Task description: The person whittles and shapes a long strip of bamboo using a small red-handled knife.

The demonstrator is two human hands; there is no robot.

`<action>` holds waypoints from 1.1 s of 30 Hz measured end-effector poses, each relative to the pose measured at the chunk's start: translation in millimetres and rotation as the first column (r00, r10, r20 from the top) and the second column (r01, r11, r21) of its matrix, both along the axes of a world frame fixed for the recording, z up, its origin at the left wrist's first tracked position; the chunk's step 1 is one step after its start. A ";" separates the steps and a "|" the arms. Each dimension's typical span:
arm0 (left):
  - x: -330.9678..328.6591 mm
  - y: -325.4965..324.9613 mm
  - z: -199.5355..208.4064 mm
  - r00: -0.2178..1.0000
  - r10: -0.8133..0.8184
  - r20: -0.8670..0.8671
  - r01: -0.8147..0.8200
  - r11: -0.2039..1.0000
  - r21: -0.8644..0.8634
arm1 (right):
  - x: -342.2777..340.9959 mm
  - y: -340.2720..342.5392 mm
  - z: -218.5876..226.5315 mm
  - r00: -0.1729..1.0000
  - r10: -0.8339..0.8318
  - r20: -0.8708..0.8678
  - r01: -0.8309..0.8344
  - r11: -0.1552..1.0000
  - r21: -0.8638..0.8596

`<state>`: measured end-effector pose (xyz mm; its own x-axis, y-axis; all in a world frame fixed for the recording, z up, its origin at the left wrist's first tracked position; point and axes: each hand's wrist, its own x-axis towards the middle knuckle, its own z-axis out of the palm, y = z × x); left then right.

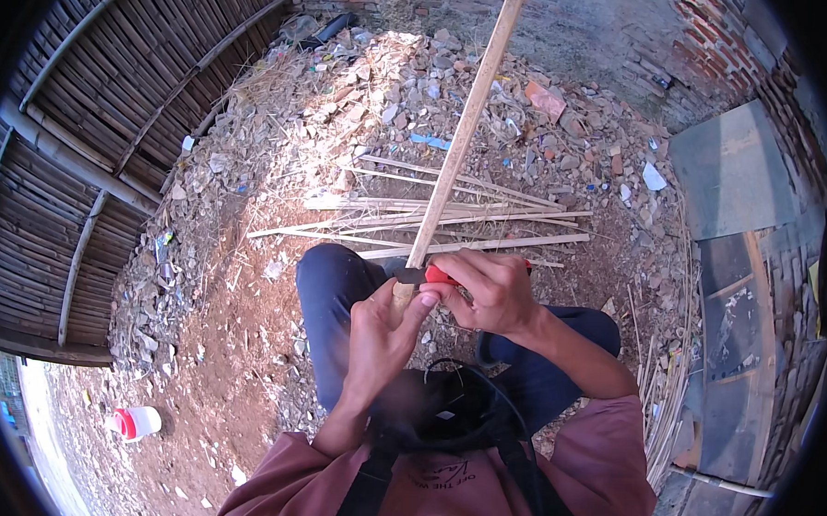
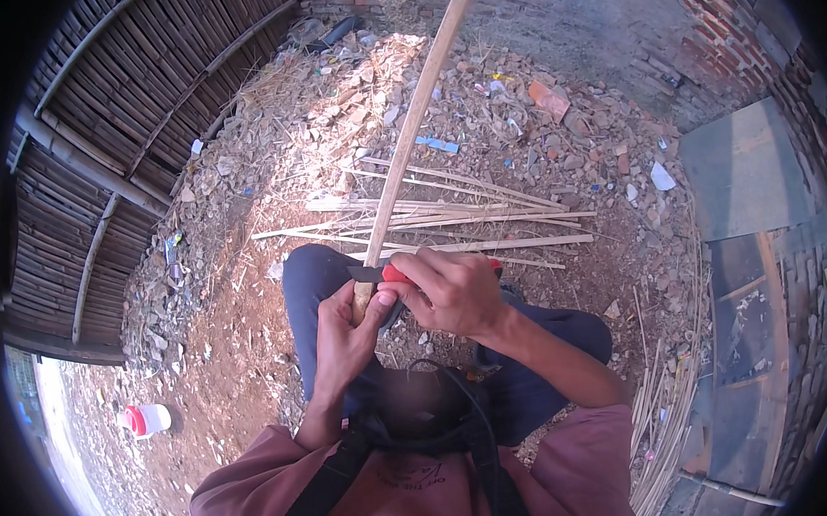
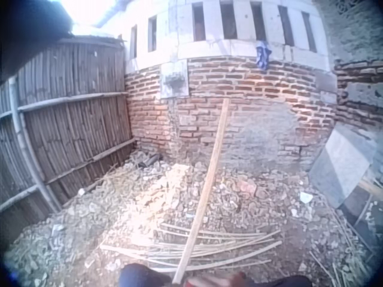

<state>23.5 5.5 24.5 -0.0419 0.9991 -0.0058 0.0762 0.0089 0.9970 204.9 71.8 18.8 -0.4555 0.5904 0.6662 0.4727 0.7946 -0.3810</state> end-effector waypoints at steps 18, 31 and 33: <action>-10.7 -7.3 -9.6 0.982 0.012 -0.189 -0.016 1.000 -0.018 | 9.0 13.8 13.3 0.996 -0.093 0.016 0.094 0.996 -0.011; -16.9 -23.8 -16.2 0.965 -0.035 -0.259 0.007 0.994 -0.110 | 23.7 36.6 12.7 0.989 -0.121 -0.081 0.114 0.990 -0.083; -19.6 -28.4 -17.6 0.963 -0.050 -0.266 0.016 0.992 -0.127 | 28.4 42.0 17.6 0.985 -0.143 -0.102 0.131 0.985 -0.112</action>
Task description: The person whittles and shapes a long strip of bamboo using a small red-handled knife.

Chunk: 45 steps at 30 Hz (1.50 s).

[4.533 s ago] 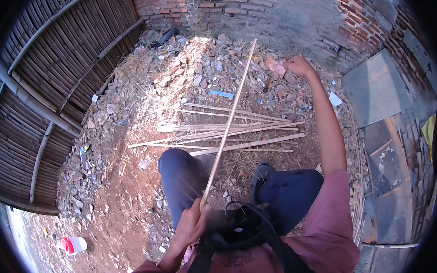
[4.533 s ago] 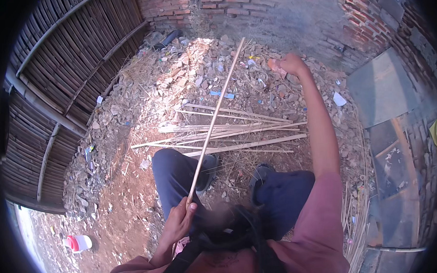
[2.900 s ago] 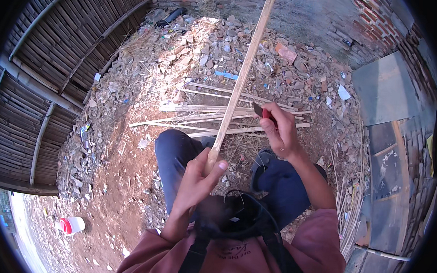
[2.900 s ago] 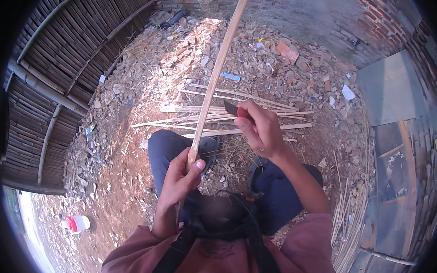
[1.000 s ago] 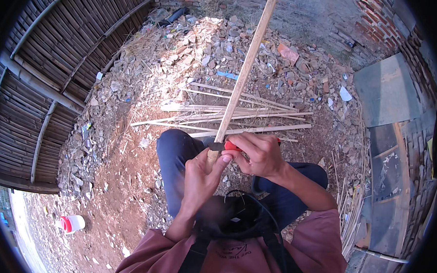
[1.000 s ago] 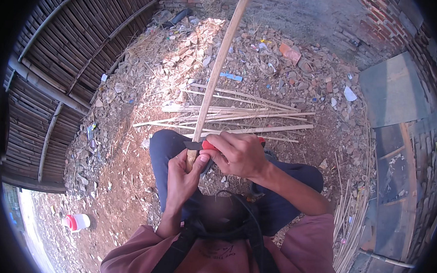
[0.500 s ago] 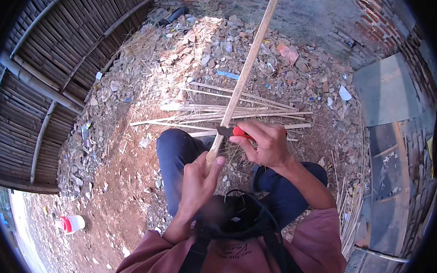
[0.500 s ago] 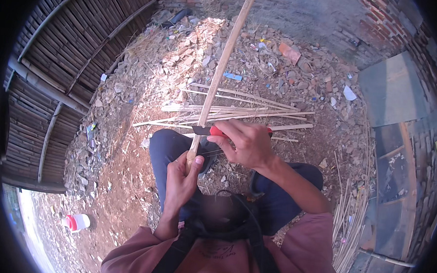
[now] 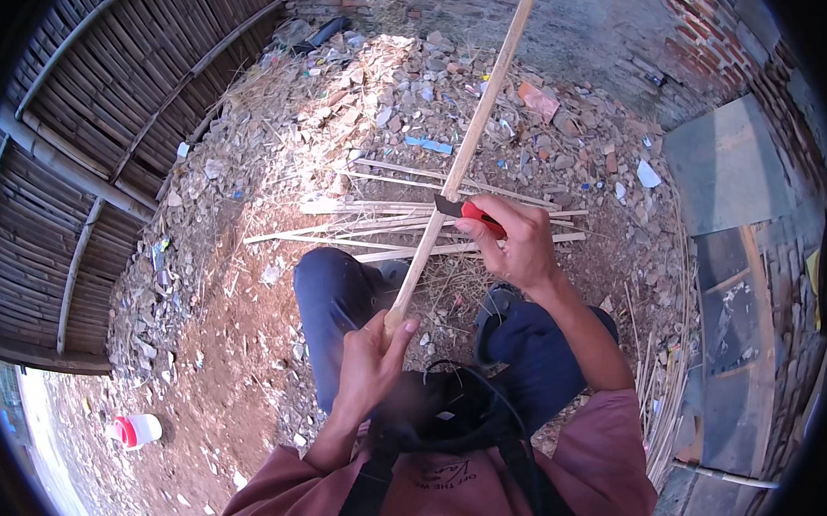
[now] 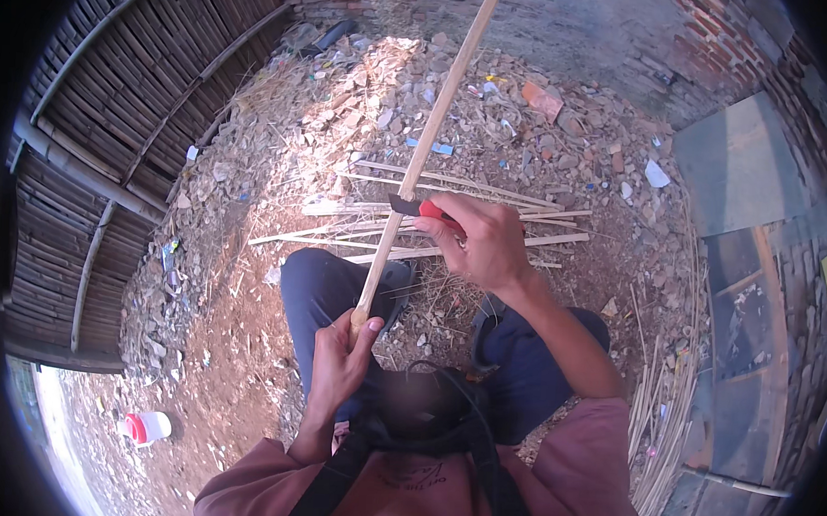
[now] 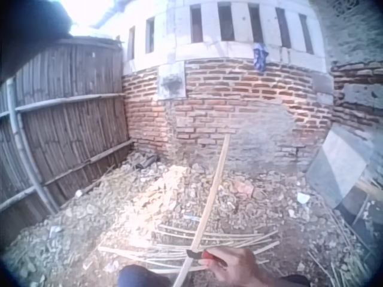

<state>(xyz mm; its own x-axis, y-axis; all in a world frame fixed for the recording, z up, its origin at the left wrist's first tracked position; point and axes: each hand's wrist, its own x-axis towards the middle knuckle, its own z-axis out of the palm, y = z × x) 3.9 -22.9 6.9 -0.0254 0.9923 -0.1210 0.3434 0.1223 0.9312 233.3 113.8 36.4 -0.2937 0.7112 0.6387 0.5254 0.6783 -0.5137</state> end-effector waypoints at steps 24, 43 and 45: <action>-23.5 -49.7 -10.2 0.999 -0.048 0.014 0.050 0.984 -0.169 | 68.5 96.3 -14.0 0.984 -0.147 -0.098 0.138 0.986 -0.092; -45.3 -57.7 -23.9 0.992 -0.111 -0.064 0.097 0.976 -0.194 | 201.6 215.1 -35.7 0.825 -0.402 0.397 0.562 0.656 -0.504; -49.1 -51.0 -31.2 0.991 -0.111 -0.076 0.098 0.983 -0.156 | 209.8 208.4 -34.7 0.780 -0.442 0.444 0.613 0.685 -0.395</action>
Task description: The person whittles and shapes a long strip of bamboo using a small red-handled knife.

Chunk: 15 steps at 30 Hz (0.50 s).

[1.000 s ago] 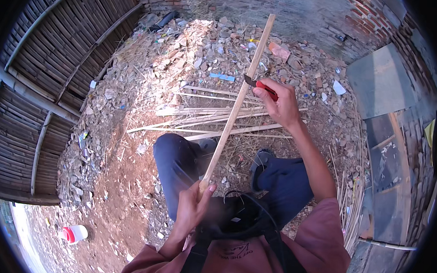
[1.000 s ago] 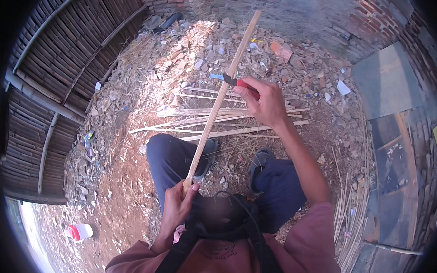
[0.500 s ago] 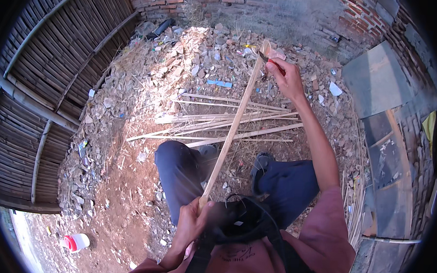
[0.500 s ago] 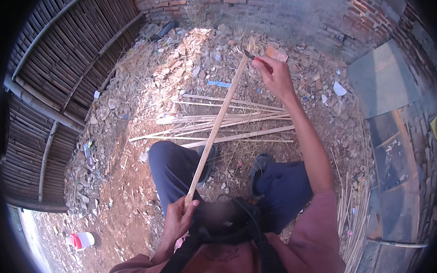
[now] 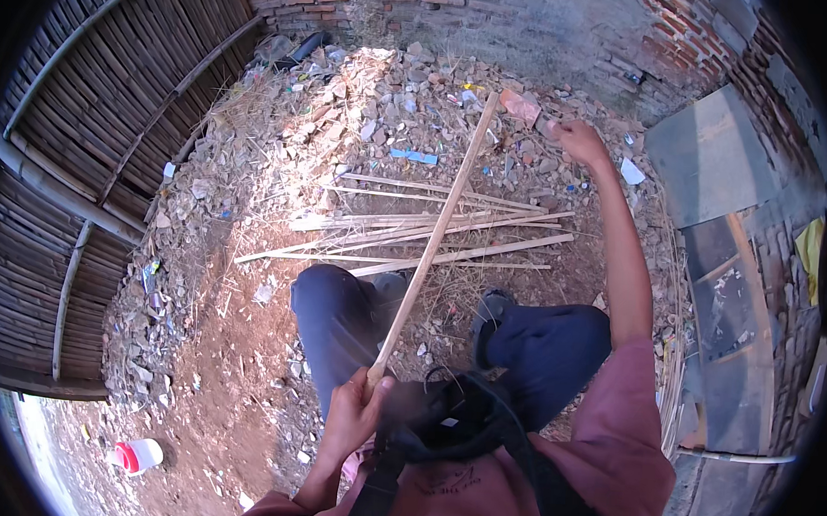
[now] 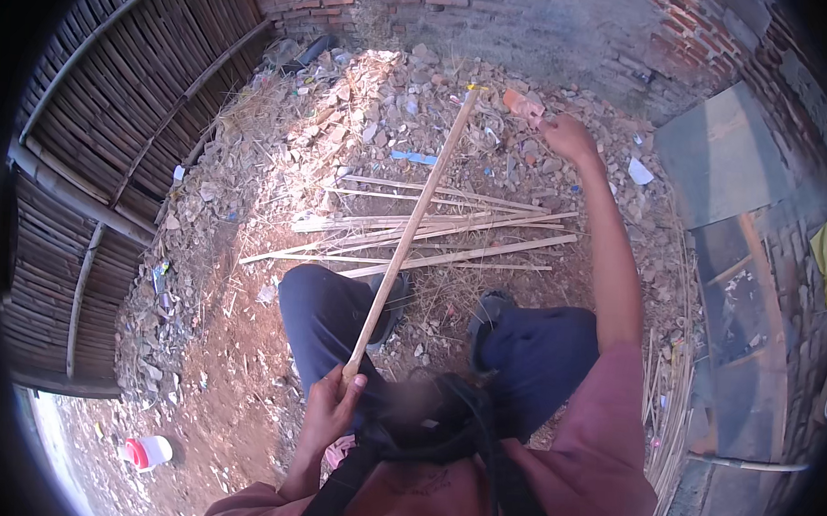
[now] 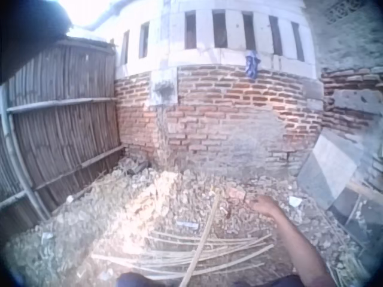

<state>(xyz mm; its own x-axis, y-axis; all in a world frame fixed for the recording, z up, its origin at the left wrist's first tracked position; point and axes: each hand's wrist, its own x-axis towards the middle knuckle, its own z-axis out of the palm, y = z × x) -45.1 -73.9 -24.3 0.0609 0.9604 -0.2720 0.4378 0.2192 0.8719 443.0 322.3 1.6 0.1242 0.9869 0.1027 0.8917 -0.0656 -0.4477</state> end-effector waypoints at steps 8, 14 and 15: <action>8.5 30.1 -1.9 0.946 0.006 0.325 -0.002 1.000 -0.014 | -126.0 -147.0 53.5 0.943 0.155 -0.294 -0.106 0.979 0.175; 24.6 51.3 20.0 0.893 -0.053 0.447 0.035 0.998 0.048 | -209.2 -259.7 48.2 0.753 0.537 -0.380 -0.478 0.844 0.245; 27.4 53.3 21.5 0.863 -0.064 0.502 0.040 0.997 0.059 | -218.7 -271.1 43.8 0.731 0.578 -0.362 -0.491 0.814 0.309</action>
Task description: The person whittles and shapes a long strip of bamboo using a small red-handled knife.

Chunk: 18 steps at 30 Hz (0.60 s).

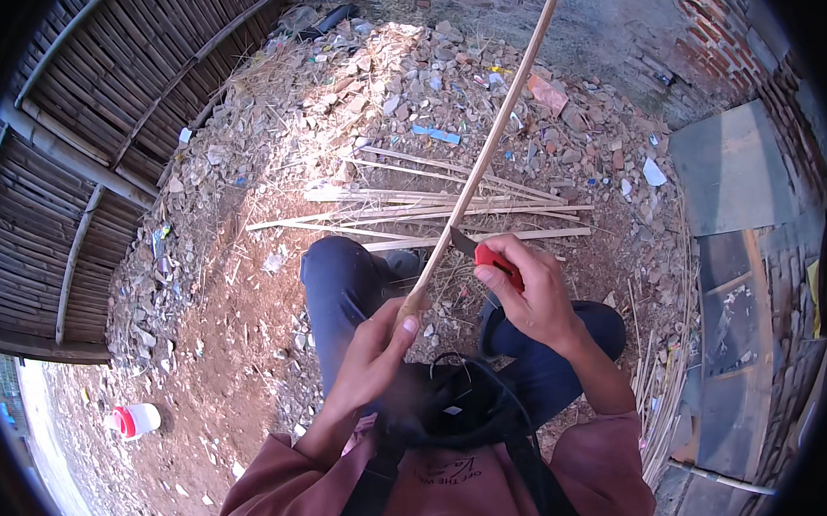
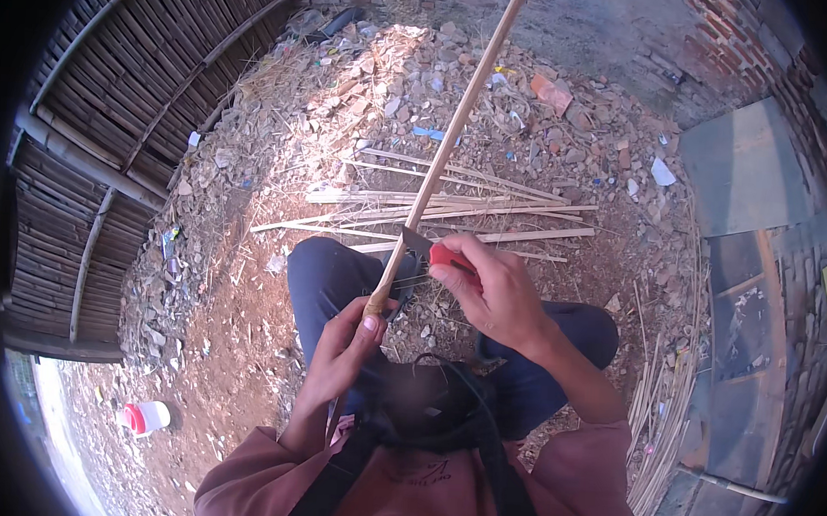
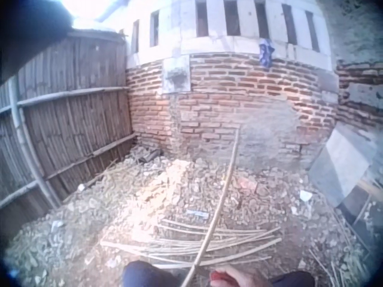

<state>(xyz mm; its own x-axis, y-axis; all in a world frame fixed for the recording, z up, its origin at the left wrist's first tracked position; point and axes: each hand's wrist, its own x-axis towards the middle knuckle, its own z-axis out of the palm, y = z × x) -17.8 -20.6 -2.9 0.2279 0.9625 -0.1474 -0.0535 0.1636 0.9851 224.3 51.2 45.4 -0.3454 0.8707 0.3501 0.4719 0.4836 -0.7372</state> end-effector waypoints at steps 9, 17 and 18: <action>15.0 2.9 13.1 0.991 0.064 -0.116 -0.048 0.989 0.140 | -26.8 -28.7 -37.5 0.999 0.039 0.000 -0.039 0.985 0.166; 10.6 5.6 6.3 0.992 0.127 -0.017 -0.123 0.982 0.144 | -28.0 -29.1 -36.3 0.999 -0.013 0.037 0.005 0.975 0.221; 9.7 5.5 6.2 0.992 0.118 -0.034 -0.112 0.983 0.143 | -28.2 -29.4 -36.2 0.999 -0.014 0.037 0.005 0.975 0.220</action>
